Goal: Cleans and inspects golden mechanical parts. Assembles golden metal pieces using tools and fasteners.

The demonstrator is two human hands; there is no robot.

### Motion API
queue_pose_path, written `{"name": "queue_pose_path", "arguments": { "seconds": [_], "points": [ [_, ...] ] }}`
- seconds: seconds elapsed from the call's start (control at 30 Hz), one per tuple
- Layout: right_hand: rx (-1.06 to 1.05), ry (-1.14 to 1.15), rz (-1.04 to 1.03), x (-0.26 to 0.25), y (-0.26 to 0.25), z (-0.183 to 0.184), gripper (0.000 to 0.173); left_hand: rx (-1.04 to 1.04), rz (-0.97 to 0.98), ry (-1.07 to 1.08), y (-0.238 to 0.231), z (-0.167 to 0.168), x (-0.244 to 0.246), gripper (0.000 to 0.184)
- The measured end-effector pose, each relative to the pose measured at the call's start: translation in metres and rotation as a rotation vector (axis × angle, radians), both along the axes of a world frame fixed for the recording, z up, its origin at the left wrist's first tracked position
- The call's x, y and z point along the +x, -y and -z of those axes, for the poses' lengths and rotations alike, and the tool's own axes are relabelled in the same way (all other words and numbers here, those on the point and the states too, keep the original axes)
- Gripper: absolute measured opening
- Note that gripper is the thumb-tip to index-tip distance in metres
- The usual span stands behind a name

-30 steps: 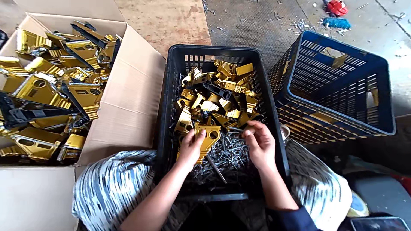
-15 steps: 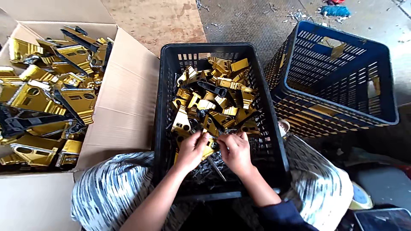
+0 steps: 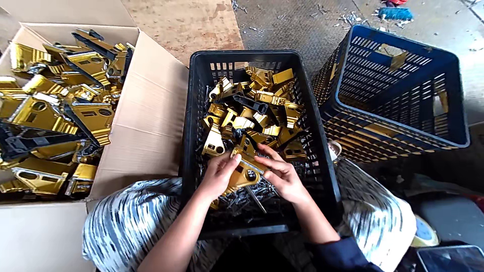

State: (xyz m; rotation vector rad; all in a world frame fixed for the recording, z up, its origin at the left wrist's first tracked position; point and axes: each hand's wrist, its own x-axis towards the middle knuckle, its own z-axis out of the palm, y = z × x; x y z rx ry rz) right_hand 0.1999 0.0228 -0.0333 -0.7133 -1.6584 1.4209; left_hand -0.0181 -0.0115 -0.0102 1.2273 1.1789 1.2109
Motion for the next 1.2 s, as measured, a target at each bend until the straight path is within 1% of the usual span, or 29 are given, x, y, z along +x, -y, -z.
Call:
{"name": "queue_pose_path", "arguments": {
  "seconds": [0.07,0.1,0.13,0.17,0.2,0.27,0.33,0.37,0.43,0.47,0.5,0.53,0.6,0.63,0.67,0.7,0.73,0.77,0.83,0.93,0.97,1.0,1.03,1.07,1.1,1.13,1.17,1.2],
  "points": [
    [-0.169,-0.213,-0.182,-0.005,0.002,-0.006,0.091,-0.095,0.097,0.261,0.006,-0.004,0.008,0.030],
    [-0.249,-0.316,-0.233,-0.010,0.005,-0.009,0.106,-0.136,0.134,0.349,0.008,-0.003,0.012,0.031],
    [-0.308,-0.406,-0.231,-0.014,0.008,-0.011,0.110,-0.168,0.158,0.400,0.009,-0.001,0.014,0.032],
    [-0.333,-0.458,-0.212,-0.017,0.009,-0.012,0.107,-0.187,0.174,0.406,0.009,0.000,0.014,0.034],
    [-0.333,-0.479,-0.182,-0.018,0.010,-0.011,0.101,-0.188,0.184,0.366,0.008,0.000,0.012,0.036],
    [-0.251,-0.418,-0.081,-0.018,0.010,-0.011,0.093,-0.162,0.198,0.160,0.002,-0.002,0.006,0.037],
    [-0.049,-0.203,0.061,-0.016,0.010,-0.009,0.097,-0.160,0.134,-0.048,-0.003,-0.001,0.005,0.036],
    [0.118,-0.034,0.141,-0.014,0.010,-0.008,0.101,-0.168,0.104,-0.092,-0.004,0.001,0.006,0.040],
    [0.430,0.275,0.228,-0.013,0.012,-0.004,0.104,-0.209,0.099,-0.100,-0.003,0.001,0.007,0.064],
    [0.533,0.361,0.239,-0.015,0.013,-0.002,0.100,-0.228,0.138,-0.064,0.000,0.001,0.008,0.071],
    [0.584,0.398,0.232,-0.018,0.015,-0.001,0.095,-0.245,0.180,-0.032,0.003,0.001,0.010,0.073],
    [0.587,0.411,0.211,-0.021,0.016,0.000,0.091,-0.258,0.206,-0.022,0.004,0.001,0.012,0.073],
    [0.467,0.384,0.146,-0.021,0.014,-0.004,0.091,-0.272,0.221,0.002,0.005,0.002,0.012,0.067],
    [0.386,0.356,0.117,-0.019,0.012,-0.007,0.084,-0.274,0.226,0.011,0.005,0.002,0.010,0.066],
    [0.305,0.327,0.091,-0.015,0.009,-0.010,0.067,-0.268,0.239,0.022,0.004,0.003,0.009,0.065],
    [0.233,0.309,0.087,-0.012,0.007,-0.011,0.046,-0.266,0.252,0.028,0.004,0.003,0.008,0.063],
    [0.170,0.294,0.092,-0.010,0.006,-0.011,0.030,-0.261,0.264,0.023,0.004,0.003,0.008,0.061],
    [0.117,0.275,0.085,-0.009,0.005,-0.009,0.021,-0.248,0.267,-0.006,0.004,0.004,0.009,0.057],
    [0.034,0.228,0.079,-0.008,0.005,-0.003,0.012,-0.224,0.270,-0.080,0.003,0.008,0.011,0.049],
    [-0.077,0.113,0.110,-0.011,0.009,-0.003,0.006,-0.235,0.303,-0.061,0.002,0.004,0.009,0.044],
    [-0.150,0.053,0.141,-0.014,0.011,-0.008,0.006,-0.237,0.331,-0.010,0.002,0.000,0.005,0.045],
    [-0.265,-0.027,0.185,-0.016,0.014,-0.016,0.008,-0.241,0.370,0.065,0.001,-0.003,-0.002,0.051],
    [-0.414,-0.123,0.225,-0.018,0.016,-0.024,0.011,-0.259,0.413,0.146,0.002,-0.003,-0.008,0.065],
    [-0.567,-0.229,0.246,-0.020,0.016,-0.031,0.014,-0.264,0.458,0.216,0.002,-0.002,-0.014,0.087],
    [-0.690,-0.306,0.243,-0.023,0.014,-0.035,0.017,-0.228,0.477,0.277,0.002,-0.001,-0.015,0.099],
    [-0.767,-0.313,0.228,-0.025,0.011,-0.036,0.019,-0.184,0.428,0.312,0.003,-0.001,-0.011,0.095],
    [-0.784,-0.224,0.216,-0.027,0.008,-0.034,0.019,-0.161,0.319,0.338,0.005,-0.001,-0.004,0.087],
    [-0.724,-0.029,0.187,-0.027,0.004,-0.027,0.020,-0.159,0.190,0.342,0.004,0.001,0.002,0.083]
  ]
}}
